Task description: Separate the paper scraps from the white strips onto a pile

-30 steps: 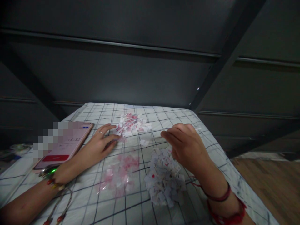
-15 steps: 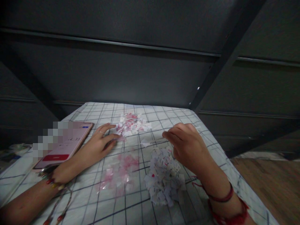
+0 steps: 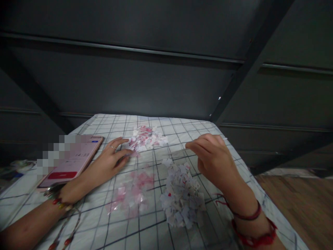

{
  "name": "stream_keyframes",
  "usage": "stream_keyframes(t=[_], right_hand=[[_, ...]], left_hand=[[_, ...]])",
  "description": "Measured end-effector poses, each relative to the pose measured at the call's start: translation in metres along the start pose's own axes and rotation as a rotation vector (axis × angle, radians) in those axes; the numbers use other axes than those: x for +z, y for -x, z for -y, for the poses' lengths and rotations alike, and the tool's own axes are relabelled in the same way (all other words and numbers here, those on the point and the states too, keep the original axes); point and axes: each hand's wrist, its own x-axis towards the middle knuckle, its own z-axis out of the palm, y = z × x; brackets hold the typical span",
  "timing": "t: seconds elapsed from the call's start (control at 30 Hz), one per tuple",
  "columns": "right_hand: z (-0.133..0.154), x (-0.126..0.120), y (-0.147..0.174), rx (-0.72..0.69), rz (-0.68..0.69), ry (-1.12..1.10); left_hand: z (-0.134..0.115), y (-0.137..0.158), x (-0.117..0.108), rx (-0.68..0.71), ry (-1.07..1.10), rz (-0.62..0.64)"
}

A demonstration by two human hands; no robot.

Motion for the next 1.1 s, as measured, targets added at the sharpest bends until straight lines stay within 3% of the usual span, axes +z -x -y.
stream_keyframes(t=[0.17, 0.4, 0.5, 0.67, 0.87, 1.1], right_hand=[[-0.005, -0.002, 0.003, -0.011, 0.05, -0.04], [-0.007, 0.002, 0.004, 0.067, -0.014, 0.033], [0.007, 0.011, -0.002, 0.024, 0.026, 0.021], [0.027, 0.012, -0.008, -0.114, -0.039, -0.17], [0.029, 0.012, -0.012, -0.104, -0.014, -0.006], [0.035, 0.007, -0.017, -0.176, -0.051, -0.119]], left_hand=[[0.001, 0.0, 0.001, -0.007, 0.0, -0.018], [0.002, 0.0, 0.004, 0.001, 0.005, -0.022], [0.003, 0.0, 0.003, -0.008, -0.002, -0.041], [0.003, 0.0, 0.0, -0.011, -0.007, -0.044], [0.004, 0.001, 0.0, -0.015, -0.019, -0.037], [0.004, 0.001, 0.0, -0.037, -0.018, -0.02]])
